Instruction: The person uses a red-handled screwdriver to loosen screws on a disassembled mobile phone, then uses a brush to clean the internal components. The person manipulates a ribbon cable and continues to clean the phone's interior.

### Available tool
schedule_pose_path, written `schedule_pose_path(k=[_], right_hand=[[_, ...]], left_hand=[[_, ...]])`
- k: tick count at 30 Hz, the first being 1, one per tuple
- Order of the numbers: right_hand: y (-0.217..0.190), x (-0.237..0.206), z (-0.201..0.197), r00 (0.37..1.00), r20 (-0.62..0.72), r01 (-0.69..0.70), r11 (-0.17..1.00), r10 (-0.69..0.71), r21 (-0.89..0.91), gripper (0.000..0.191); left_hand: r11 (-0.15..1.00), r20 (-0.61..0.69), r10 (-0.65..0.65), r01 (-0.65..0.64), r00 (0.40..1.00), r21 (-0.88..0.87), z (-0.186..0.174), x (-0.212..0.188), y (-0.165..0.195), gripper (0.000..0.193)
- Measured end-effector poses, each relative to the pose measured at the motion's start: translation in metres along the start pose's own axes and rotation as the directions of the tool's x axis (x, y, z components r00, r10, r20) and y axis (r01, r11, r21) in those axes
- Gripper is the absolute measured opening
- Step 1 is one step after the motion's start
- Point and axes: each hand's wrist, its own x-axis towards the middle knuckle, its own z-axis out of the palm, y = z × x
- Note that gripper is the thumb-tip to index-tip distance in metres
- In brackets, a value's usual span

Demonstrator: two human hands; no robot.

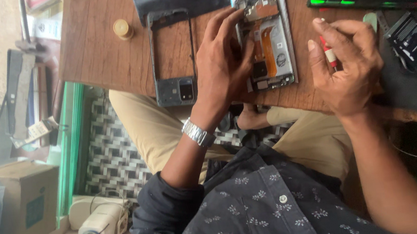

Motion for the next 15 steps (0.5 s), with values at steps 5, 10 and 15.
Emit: schedule_pose_path(k=[5,10,15], right_hand=[[0.0018,-0.0038,0.0047,1.000,-0.001,-0.017,0.999,0.017,-0.027,0.030],[0.0045,-0.0065,0.0065,0.996,0.024,-0.083,0.996,0.083,0.033,0.034],[0.0063,-0.0069,0.0057,0.999,0.004,-0.045,0.999,0.045,0.001,0.034]], left_hand=[[0.999,-0.019,0.053,-0.053,0.998,-0.001,0.0006,0.0005,-0.0022,0.045],[0.996,-0.020,0.092,-0.092,0.996,0.016,-0.0006,0.0005,-0.0033,0.046],[0.999,0.029,-0.035,0.035,0.999,-0.029,0.0005,-0.0014,-0.0022,0.044]])
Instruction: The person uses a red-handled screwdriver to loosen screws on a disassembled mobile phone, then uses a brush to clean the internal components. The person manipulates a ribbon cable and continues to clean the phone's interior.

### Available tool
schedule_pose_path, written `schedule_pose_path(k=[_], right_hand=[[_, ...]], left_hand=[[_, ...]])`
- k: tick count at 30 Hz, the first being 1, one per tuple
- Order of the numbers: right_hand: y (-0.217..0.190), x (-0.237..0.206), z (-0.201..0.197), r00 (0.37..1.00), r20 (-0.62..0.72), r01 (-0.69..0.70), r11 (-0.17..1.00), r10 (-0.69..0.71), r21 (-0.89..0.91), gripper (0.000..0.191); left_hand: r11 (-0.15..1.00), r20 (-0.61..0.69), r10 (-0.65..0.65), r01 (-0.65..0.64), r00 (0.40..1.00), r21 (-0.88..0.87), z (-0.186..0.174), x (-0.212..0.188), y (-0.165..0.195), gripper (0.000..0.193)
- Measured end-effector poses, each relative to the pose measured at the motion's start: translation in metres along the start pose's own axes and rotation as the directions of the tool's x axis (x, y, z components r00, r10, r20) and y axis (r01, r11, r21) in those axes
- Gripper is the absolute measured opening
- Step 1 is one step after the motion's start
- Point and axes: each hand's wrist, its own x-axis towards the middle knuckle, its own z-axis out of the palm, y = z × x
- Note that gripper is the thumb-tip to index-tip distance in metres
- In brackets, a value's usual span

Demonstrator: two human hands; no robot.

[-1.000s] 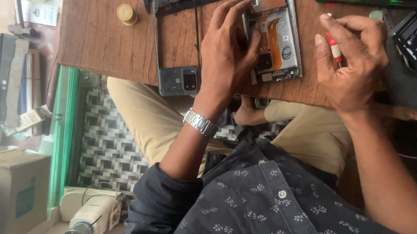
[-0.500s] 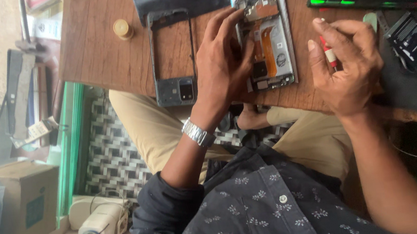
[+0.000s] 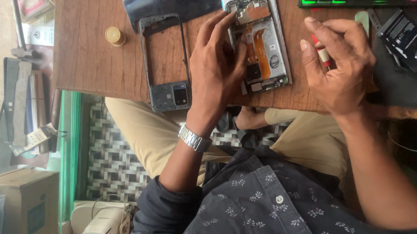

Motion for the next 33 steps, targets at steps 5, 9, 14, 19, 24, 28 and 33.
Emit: schedule_pose_path(k=[5,9,14,19,24,28,33], right_hand=[[0.0010,-0.0008,0.0003,1.000,0.012,-0.018,1.000,0.018,0.005,0.034],[0.0020,-0.0020,0.0008,0.999,0.016,-0.043,0.998,0.042,0.046,0.033],[0.0037,-0.0021,0.0016,0.999,0.013,-0.044,0.998,0.043,0.048,0.032],[0.0041,-0.0019,0.0021,0.999,0.011,-0.034,0.999,0.034,0.012,0.032],[0.0051,-0.0020,0.0013,0.999,0.030,-0.036,0.999,0.035,0.004,0.032],[0.0041,-0.0031,0.0010,0.998,0.030,-0.049,0.999,0.049,0.016,0.032],[0.0005,0.0022,0.0023,1.000,0.013,-0.028,1.000,0.028,-0.001,0.031]], left_hand=[[0.994,-0.037,0.096,-0.094,0.995,0.054,-0.0007,0.0003,0.0000,0.045],[1.000,0.002,0.002,-0.002,1.000,0.020,-0.0006,0.0012,0.0013,0.045],[0.999,-0.011,0.022,-0.022,1.000,0.035,0.0004,0.0008,0.0003,0.045],[0.991,-0.044,0.107,-0.102,0.993,0.086,0.0019,-0.0009,-0.0042,0.044],[0.999,0.012,0.034,-0.034,0.999,0.020,0.0037,0.0020,-0.0058,0.044],[1.000,0.020,0.013,-0.013,1.000,0.014,0.0029,0.0024,-0.0033,0.046],[1.000,0.019,0.006,-0.006,1.000,0.015,-0.0005,0.0018,-0.0009,0.046]])
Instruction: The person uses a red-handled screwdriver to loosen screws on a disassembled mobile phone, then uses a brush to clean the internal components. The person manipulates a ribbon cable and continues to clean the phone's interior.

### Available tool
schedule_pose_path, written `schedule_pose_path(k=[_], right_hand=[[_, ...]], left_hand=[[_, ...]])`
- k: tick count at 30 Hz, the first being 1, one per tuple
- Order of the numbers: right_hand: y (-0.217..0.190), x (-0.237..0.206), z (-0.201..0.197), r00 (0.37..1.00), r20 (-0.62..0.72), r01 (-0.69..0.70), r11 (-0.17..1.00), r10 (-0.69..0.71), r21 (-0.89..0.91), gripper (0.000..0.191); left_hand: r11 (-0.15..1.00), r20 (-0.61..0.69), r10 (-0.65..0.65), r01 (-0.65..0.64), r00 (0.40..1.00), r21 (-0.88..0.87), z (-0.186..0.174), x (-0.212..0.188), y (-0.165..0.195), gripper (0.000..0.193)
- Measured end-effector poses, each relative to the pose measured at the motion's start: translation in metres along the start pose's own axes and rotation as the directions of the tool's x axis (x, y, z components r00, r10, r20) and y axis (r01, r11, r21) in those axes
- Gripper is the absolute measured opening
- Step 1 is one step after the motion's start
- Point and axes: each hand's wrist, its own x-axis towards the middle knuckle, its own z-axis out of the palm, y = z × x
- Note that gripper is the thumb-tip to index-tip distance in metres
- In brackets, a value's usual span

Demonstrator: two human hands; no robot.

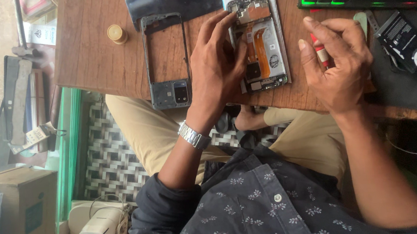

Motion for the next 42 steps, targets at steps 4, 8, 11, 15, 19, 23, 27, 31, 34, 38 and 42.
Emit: schedule_pose_path(k=[4,8,11,15,19,23,27,31,34,38,42], right_hand=[[-0.005,0.007,-0.003,0.998,-0.041,0.049,0.998,-0.047,0.046,0.038],[-0.009,0.008,-0.006,0.998,-0.039,0.046,0.998,-0.044,0.047,0.048],[-0.008,0.006,-0.006,0.999,-0.031,0.029,0.997,-0.027,0.067,0.040],[-0.002,0.005,0.000,0.999,-0.033,0.036,0.998,-0.035,0.042,0.052],[0.003,0.003,0.004,0.988,-0.046,0.149,0.989,-0.148,0.018,0.085],[0.004,0.003,0.004,0.979,0.031,0.202,0.979,-0.202,0.013,0.103],[0.004,0.006,0.008,0.988,0.031,0.148,0.978,-0.154,0.148,0.105],[0.003,0.007,0.012,0.992,0.009,0.121,0.966,-0.126,0.227,0.103],[0.003,0.011,0.014,0.992,0.003,0.122,0.972,-0.125,0.203,0.107],[0.004,0.014,0.016,0.998,0.039,0.030,0.961,-0.042,0.274,0.107],[0.011,0.016,0.019,0.998,0.068,-0.030,0.911,0.002,0.411,0.105]], left_hand=[[0.999,-0.028,0.051,-0.051,0.998,0.014,-0.002,0.000,-0.001,0.047],[1.000,-0.004,-0.005,0.005,1.000,0.004,-0.001,0.000,-0.001,0.045],[1.000,-0.019,0.023,-0.022,1.000,0.015,0.000,0.000,0.000,0.046],[0.999,-0.024,0.025,-0.024,0.999,0.020,0.000,0.000,0.000,0.044],[0.999,0.011,-0.034,0.034,0.999,-0.016,0.001,0.001,0.000,0.045],[0.999,-0.029,0.034,-0.034,0.999,-0.007,-0.002,0.000,0.001,0.044],[0.998,-0.053,0.060,-0.060,0.997,-0.005,-0.001,-0.001,0.004,0.045],[0.995,0.010,-0.088,0.088,0.996,-0.055,-0.001,-0.002,0.005,0.045],[0.992,-0.096,0.129,-0.127,0.987,0.030,-0.003,-0.001,0.005,0.044],[0.999,-0.036,0.003,-0.005,0.999,-0.042,-0.004,0.000,0.007,0.045],[1.000,-0.044,0.027,-0.028,0.999,-0.014,-0.004,0.000,0.010,0.045]])
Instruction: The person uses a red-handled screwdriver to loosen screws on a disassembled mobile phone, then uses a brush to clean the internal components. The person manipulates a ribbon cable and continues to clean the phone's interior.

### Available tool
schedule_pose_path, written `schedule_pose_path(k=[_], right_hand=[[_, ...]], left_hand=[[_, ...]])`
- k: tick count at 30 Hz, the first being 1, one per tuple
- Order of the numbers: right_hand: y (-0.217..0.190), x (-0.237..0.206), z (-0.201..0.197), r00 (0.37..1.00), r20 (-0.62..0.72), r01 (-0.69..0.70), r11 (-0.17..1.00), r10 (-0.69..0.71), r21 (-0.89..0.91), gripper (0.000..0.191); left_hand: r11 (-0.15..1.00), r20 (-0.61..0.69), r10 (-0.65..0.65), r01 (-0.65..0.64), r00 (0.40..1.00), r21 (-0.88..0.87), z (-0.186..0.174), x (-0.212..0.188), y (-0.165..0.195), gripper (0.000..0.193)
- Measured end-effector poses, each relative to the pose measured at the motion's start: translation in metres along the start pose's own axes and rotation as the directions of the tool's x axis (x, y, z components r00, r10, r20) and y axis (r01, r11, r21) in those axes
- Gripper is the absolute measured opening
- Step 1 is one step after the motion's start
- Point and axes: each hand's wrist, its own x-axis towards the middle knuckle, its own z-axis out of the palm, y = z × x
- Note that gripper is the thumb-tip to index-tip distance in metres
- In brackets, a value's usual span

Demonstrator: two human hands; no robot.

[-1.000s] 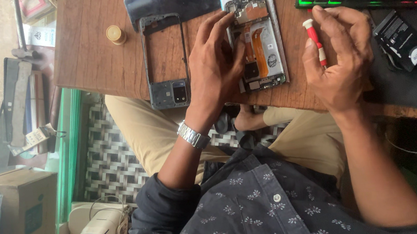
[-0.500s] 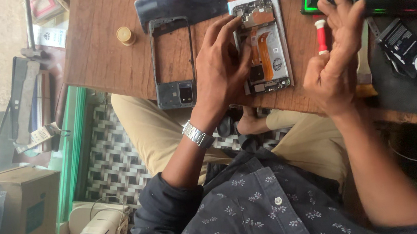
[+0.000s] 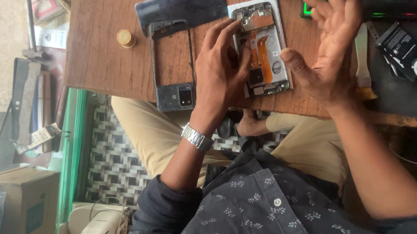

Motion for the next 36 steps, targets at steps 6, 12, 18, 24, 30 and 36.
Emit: schedule_pose_path(k=[6,12,18,24,30,36], right_hand=[[0.0040,-0.0055,-0.0017,0.992,-0.040,-0.102,0.957,0.117,0.271,0.104],[-0.0009,-0.0011,0.0001,0.999,-0.041,0.018,0.977,-0.010,0.212,0.095],[-0.0029,-0.0001,0.0003,0.998,-0.048,0.042,0.957,-0.029,0.288,0.096],[-0.0014,0.0013,0.0013,0.998,-0.052,0.048,0.961,-0.035,0.272,0.098],[-0.0036,0.0016,0.0014,0.998,-0.049,0.054,0.959,-0.042,0.279,0.094],[-0.0042,0.0006,0.0014,0.999,-0.039,0.041,0.957,-0.030,0.288,0.094]], left_hand=[[1.000,0.022,-0.003,0.003,1.000,-0.008,0.0009,0.0006,-0.0024,0.045],[1.000,0.028,-0.012,0.013,1.000,-0.011,0.0025,0.0004,-0.0039,0.044],[1.000,0.021,0.000,0.000,1.000,-0.015,0.0017,-0.0005,-0.0049,0.044],[1.000,0.020,0.005,-0.005,1.000,-0.015,0.0032,-0.0003,-0.0057,0.044],[1.000,0.016,0.011,-0.010,1.000,-0.019,0.0030,-0.0005,-0.0066,0.044],[1.000,0.023,0.002,-0.002,1.000,-0.001,0.0033,-0.0021,-0.0080,0.045]])
